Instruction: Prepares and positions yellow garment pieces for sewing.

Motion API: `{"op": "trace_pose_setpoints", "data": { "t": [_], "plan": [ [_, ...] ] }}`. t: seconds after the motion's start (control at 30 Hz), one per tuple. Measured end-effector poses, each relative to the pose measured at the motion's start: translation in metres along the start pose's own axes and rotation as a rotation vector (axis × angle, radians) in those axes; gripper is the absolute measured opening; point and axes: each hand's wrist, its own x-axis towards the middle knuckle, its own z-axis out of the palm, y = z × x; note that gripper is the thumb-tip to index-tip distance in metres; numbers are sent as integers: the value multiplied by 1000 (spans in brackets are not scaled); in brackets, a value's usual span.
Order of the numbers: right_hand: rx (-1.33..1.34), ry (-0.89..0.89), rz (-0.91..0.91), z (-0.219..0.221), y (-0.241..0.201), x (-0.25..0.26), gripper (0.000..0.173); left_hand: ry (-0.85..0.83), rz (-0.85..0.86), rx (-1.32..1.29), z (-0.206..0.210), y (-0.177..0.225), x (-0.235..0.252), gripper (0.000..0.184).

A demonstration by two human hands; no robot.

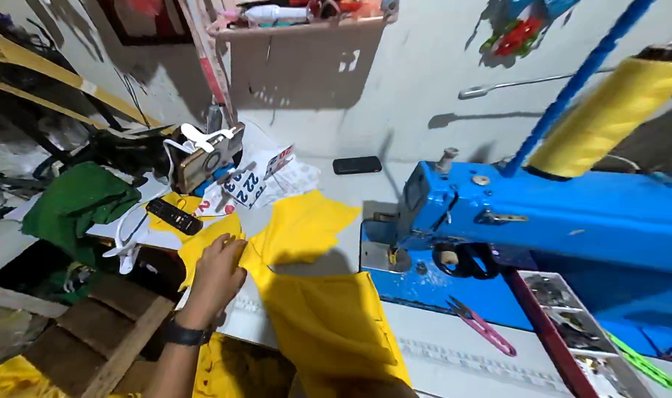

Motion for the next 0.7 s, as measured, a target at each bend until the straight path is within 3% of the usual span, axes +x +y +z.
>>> {"op": "trace_pose_setpoints", "data": {
  "t": [0.1, 0.2, 0.3, 0.37, 0.4, 0.57, 0.7],
  "plan": [
    [95, 23, -47, -2, 6, -2, 25, 122, 127, -54, 1, 33, -14, 25],
    [189, 78, -45, -14, 6, -4, 28, -117, 247, -114, 20, 62, -27, 29],
    [104, 347, 64, -30, 9, 10, 25, -280, 238, -75, 41, 73, -28, 35],
    [-5, 562, 114, -32, 22, 30, 23, -187, 250, -82, 52, 72, -31, 33],
    [-27, 583, 177, -36, 25, 39, 25, -131, 262, -78, 55, 70, -33, 33],
    [-25, 408, 424, -49, 24, 83, 38, 23, 296, 3, 68, 68, -49, 27],
    [63, 407, 372, -43, 17, 101, 22, 147, 360, 18, 77, 67, -55, 21]
  ]
}}
